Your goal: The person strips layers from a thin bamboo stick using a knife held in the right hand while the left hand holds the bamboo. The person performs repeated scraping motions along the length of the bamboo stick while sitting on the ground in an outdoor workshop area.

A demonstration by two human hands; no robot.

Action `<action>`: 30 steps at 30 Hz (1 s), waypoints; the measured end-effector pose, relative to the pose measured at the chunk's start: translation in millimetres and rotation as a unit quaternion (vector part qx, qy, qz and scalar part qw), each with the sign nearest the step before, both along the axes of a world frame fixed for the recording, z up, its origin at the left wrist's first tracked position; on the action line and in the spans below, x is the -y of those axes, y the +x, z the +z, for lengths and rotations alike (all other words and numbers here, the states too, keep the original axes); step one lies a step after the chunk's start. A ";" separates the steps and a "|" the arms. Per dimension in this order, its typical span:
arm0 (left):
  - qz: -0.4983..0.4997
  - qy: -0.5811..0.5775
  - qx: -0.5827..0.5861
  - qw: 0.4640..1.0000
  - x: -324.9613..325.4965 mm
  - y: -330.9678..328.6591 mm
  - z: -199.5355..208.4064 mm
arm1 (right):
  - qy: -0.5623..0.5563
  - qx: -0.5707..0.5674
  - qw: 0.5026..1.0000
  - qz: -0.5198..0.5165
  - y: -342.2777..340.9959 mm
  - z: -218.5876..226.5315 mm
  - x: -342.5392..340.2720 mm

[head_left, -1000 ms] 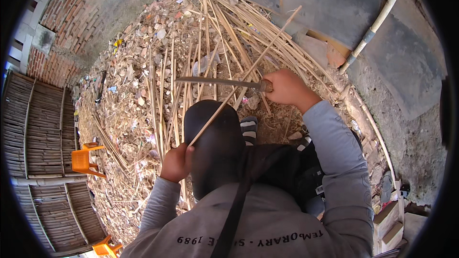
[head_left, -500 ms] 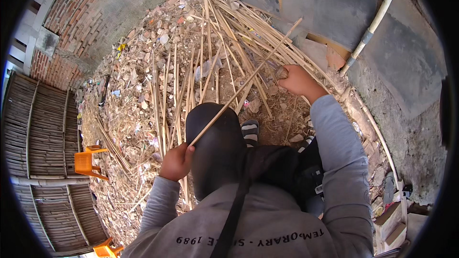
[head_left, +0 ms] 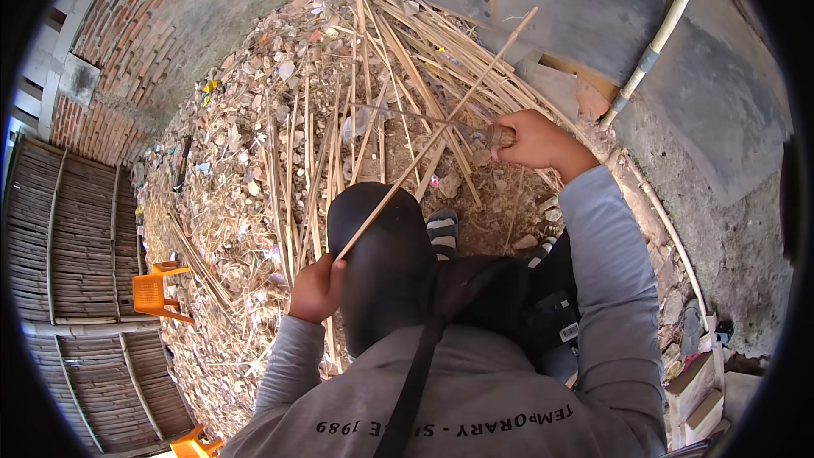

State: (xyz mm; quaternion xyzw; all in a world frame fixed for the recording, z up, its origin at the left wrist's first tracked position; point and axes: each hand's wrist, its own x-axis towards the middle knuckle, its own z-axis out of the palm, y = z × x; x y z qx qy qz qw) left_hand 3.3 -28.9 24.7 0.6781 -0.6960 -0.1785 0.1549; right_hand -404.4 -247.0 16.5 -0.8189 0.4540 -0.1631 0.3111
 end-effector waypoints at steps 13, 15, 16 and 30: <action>0.048 -0.020 0.049 0.997 -8.1 -3.5 -16.5 | -0.023 -0.005 0.999 0.042 34.3 14.7 -16.7; 0.045 -0.029 0.040 0.998 -7.3 -5.9 -16.2 | -0.018 0.020 0.999 0.042 29.5 5.8 -11.9; 0.041 -0.037 0.032 0.998 -6.0 -7.3 -15.7 | -0.031 0.016 0.999 0.033 26.3 1.7 -8.9; 0.051 -0.043 0.055 0.996 -5.9 -13.5 -11.9 | -0.023 -0.045 0.998 -0.028 27.6 -3.5 -6.6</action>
